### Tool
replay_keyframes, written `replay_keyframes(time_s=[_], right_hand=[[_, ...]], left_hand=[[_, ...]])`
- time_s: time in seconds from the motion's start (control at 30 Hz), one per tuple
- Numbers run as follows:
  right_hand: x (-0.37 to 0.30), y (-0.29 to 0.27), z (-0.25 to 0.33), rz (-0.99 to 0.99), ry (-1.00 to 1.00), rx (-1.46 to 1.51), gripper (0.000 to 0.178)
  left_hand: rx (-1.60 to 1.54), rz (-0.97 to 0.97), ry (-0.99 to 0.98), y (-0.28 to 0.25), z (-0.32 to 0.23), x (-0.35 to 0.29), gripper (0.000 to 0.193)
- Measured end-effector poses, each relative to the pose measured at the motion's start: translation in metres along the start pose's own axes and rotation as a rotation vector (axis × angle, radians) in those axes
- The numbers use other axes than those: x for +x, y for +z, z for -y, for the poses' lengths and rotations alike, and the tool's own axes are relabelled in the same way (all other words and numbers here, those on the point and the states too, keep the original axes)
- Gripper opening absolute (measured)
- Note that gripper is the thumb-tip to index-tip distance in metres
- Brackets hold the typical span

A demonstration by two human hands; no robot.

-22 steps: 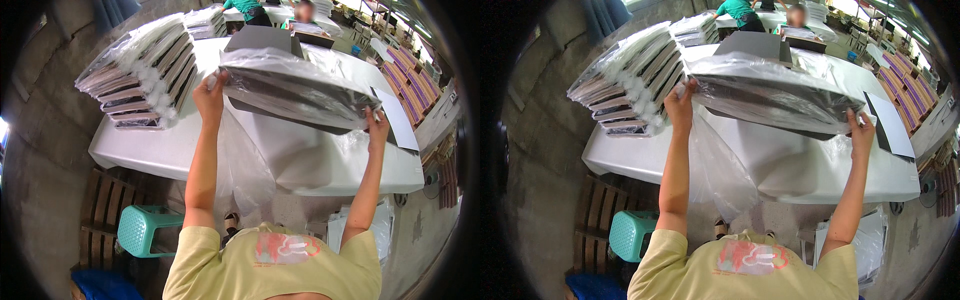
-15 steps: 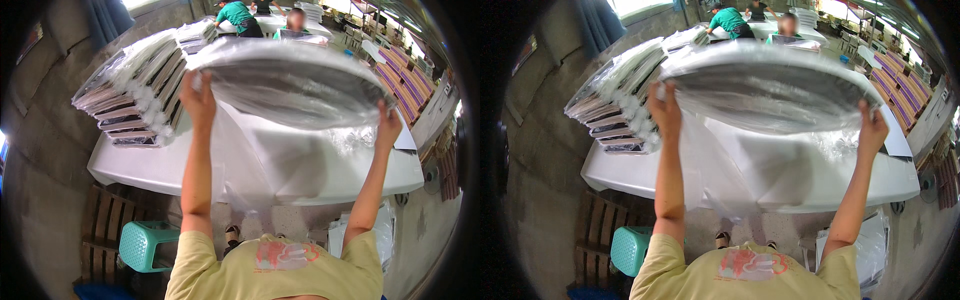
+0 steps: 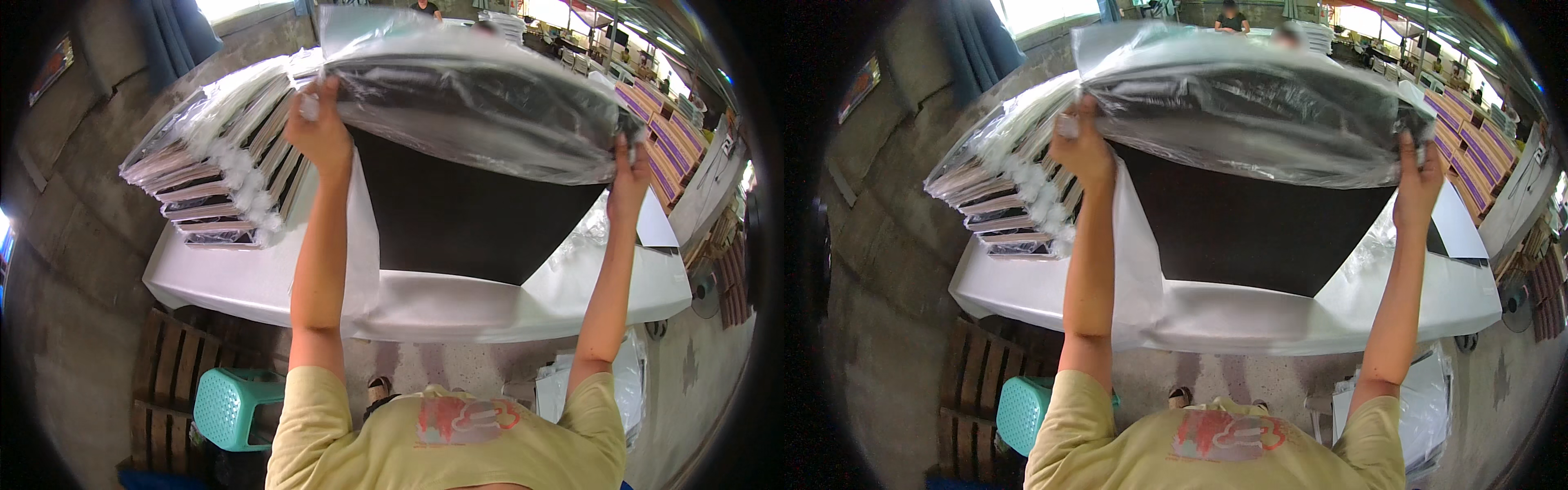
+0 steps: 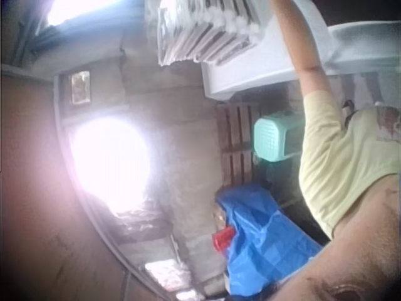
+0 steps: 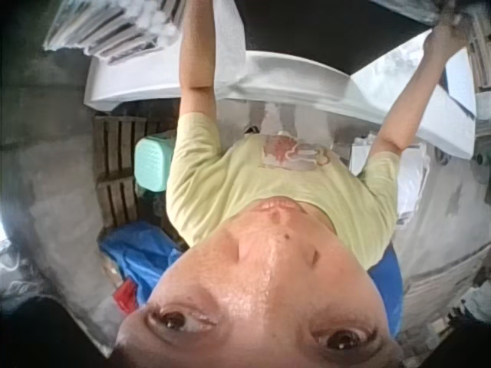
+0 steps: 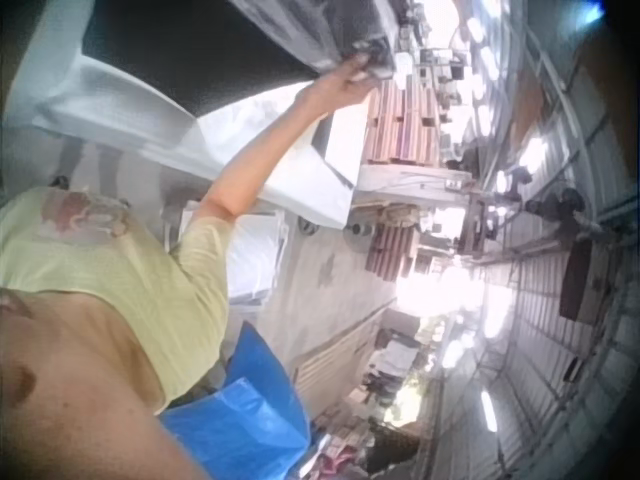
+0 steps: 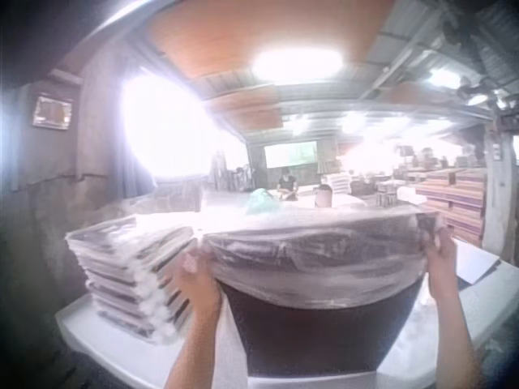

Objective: The person places black rectangular panels into plastic sleeves, smooths the plastic, and then stacks the wrapped panels on a pallet alongside other similar packaged items.

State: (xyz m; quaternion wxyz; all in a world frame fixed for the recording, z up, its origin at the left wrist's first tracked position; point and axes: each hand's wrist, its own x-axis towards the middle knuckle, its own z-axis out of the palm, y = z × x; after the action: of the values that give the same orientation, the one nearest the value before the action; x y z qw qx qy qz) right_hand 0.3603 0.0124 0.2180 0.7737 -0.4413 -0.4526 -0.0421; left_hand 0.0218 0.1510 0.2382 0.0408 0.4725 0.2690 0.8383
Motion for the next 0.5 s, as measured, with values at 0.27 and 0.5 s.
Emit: replay_keyframes(time_s=[0.27,0.5], right_hand=[[-0.032,0.007,-0.046,0.196,0.098,-0.142,0.041],[-0.027,0.004,-0.050,0.096,0.135,-0.070,0.040]], left_hand=[[-0.115,0.135,-0.178,-0.018,0.050,-0.035,0.022],[-0.285,0.072,-0.015,0.001,0.002,0.017,0.021]])
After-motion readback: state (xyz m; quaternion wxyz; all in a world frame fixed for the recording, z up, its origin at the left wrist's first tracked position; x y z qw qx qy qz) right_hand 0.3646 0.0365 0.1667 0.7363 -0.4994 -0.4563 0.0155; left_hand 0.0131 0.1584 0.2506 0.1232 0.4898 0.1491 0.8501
